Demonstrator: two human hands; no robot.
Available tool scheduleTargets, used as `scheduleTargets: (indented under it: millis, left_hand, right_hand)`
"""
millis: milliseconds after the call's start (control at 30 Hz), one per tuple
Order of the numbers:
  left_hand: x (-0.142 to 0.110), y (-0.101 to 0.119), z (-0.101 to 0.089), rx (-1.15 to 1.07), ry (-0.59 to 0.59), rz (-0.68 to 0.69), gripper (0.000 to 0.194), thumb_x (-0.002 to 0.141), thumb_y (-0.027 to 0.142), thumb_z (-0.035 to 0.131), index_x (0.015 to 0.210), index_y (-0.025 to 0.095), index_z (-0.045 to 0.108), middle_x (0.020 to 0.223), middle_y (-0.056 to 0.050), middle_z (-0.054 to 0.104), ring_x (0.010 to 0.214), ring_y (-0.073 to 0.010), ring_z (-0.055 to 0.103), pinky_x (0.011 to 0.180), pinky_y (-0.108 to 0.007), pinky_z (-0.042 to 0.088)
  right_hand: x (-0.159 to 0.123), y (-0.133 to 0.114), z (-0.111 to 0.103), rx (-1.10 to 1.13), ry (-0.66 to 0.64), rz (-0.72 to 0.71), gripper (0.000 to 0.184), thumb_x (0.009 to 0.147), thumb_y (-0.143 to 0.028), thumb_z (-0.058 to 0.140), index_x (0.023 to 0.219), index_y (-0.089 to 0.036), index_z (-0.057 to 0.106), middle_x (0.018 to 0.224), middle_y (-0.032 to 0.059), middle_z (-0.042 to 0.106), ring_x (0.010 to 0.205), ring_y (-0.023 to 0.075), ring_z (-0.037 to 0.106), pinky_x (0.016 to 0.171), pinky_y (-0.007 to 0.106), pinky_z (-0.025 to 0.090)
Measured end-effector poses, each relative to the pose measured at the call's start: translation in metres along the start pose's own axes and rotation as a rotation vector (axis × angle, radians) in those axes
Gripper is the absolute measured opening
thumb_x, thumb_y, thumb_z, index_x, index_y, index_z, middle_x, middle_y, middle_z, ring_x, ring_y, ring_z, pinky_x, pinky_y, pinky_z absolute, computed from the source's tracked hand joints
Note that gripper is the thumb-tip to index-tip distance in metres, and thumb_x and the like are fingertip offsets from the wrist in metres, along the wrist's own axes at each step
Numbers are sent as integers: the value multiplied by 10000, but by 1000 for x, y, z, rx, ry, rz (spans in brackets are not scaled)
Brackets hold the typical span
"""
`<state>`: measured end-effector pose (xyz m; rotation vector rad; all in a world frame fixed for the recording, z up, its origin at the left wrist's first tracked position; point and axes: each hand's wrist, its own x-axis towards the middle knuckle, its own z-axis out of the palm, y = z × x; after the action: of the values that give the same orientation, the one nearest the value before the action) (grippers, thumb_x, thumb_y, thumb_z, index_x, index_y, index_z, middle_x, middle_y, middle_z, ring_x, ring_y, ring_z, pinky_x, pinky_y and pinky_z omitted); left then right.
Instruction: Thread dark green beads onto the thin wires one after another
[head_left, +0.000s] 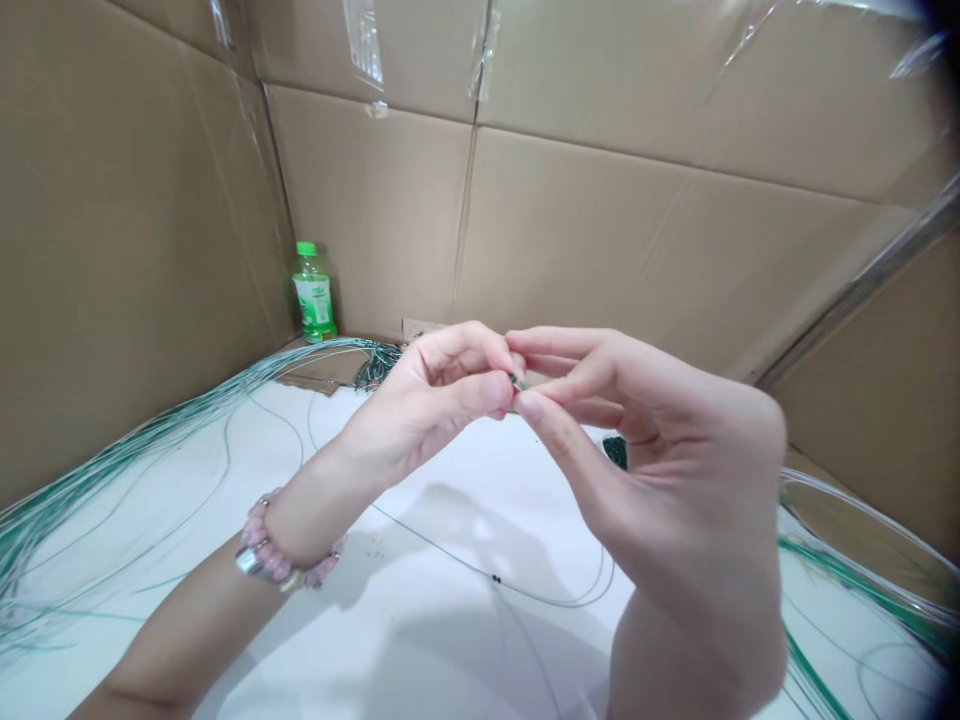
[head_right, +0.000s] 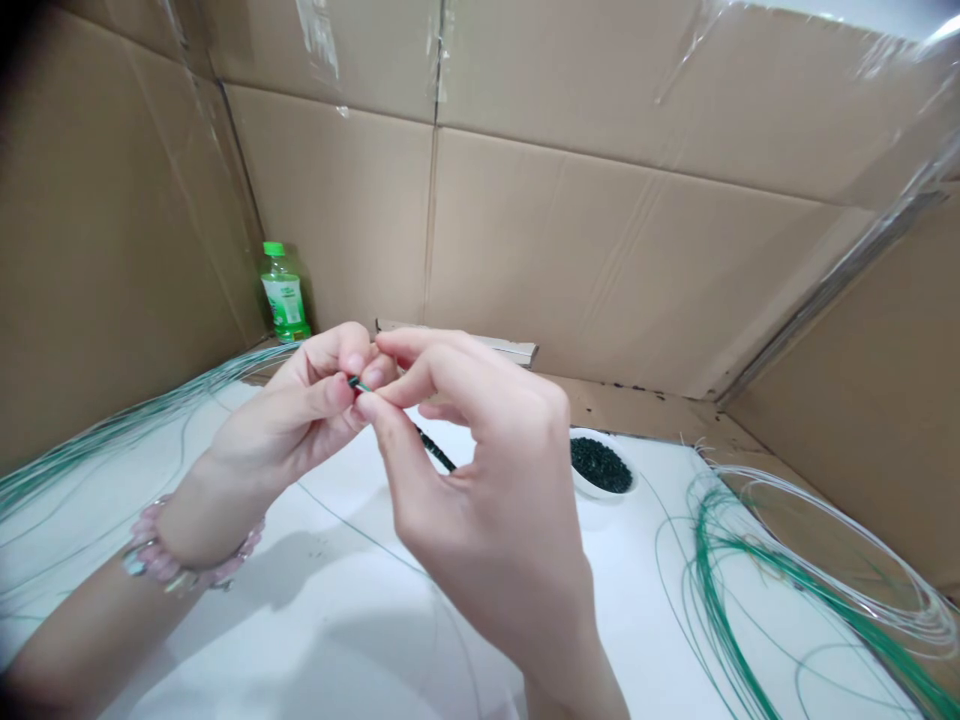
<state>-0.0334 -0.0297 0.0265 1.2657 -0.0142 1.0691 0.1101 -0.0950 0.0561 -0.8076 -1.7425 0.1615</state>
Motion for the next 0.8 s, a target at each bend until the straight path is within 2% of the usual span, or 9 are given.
scheduleTargets:
  millis: [267,433,800]
  left_hand:
    - [2,2,-2,155,11,70,68,761,136,718,769,200,699,767,41,667,709,-42,599,640,-109,497]
    - [0,2,-2,202,6,61,73,768,134,708,763,207,701,777,32,665,740,-59,616,637,-122,502]
    - [0,2,1,195,25,77,36,779,178,706,766,210,695,755,33,644,758,-73,625,678,-150,521]
  right_hand:
    - [-4,-1,-2,-73,-10,-36,177,771,-44,629,672,-186,588,913,-15,704,908,114,667,706,173,587]
    - [-3,-1,-3,-104,-21,-50,189,778,-37,622,663,-186,597,921,-8,698,893,125,668,710,190,579]
    - [-3,-3,-3,-99,-9,-54,193,764,-17,628,662,-179,603,903,-10,703,850,121,672,673,192,578]
